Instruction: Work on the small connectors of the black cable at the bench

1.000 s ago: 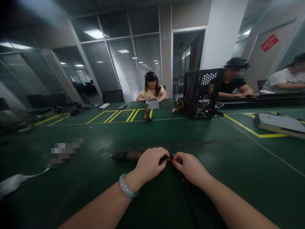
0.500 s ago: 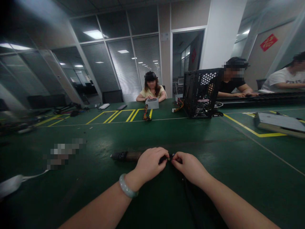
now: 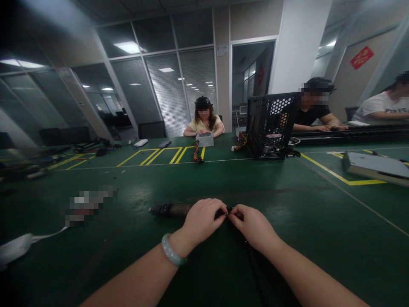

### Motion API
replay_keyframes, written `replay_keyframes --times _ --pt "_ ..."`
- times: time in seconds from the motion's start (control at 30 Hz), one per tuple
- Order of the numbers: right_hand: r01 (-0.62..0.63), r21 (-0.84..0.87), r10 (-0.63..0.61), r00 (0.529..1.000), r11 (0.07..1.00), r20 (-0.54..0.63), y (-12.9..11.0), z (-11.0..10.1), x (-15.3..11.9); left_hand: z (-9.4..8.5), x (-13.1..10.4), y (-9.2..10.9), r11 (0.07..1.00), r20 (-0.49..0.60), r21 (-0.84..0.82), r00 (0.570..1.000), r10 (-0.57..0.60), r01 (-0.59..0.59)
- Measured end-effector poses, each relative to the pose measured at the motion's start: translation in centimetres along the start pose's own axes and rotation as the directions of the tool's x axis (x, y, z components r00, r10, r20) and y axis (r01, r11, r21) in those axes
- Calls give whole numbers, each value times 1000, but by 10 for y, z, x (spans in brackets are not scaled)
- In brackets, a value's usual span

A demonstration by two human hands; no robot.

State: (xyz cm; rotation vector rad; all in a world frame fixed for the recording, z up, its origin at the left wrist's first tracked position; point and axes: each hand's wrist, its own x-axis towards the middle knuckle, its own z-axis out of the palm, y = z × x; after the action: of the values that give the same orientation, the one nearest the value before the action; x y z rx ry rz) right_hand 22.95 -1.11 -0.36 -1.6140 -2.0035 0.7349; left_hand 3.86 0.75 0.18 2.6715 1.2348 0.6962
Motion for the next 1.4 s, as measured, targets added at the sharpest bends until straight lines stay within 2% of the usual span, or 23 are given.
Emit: replay_keyframes --times 0.3,0.43,0.57,0.7,0.87,1.03,1.13,1.2,1.3,1.4 --pt "-66 -66 58 992 996 -110 -11 8 -2 -3 -1 3 1000 41 23 999 -16 15" --pt "-19 -155 -7 987 988 -163 -15 9 -4 -3 -2 4 1000 25 22 1000 -5 4" --pt "64 -196 -113 960 978 -254 -17 10 -6 -5 -3 6 1000 23 11 1000 -7 7" --pt "101 -142 -130 969 985 -210 -18 11 -4 -12 -5 11 1000 22 -12 1000 -6 6" --pt "70 -128 -97 971 989 -220 -19 13 -2 -22 -10 20 998 -77 -33 996 51 -54" --pt "70 -151 -102 970 986 -219 -17 10 -1 -30 -15 22 991 -128 -82 987 93 -104" --pt "41 -184 -85 968 982 -236 -6 -6 -3 -34 -17 21 992 -141 -86 987 83 -96" --pt "-25 -210 -32 964 977 -262 12 -26 -8 -35 -19 20 992 -139 -96 988 65 -78" --pt "-146 -256 56 943 955 -328 57 -70 -28 -36 -20 17 991 -95 -129 995 35 -47" --pt "-321 -225 202 880 920 -431 109 -120 -65 -33 -20 13 985 -34 -173 999 22 -27"
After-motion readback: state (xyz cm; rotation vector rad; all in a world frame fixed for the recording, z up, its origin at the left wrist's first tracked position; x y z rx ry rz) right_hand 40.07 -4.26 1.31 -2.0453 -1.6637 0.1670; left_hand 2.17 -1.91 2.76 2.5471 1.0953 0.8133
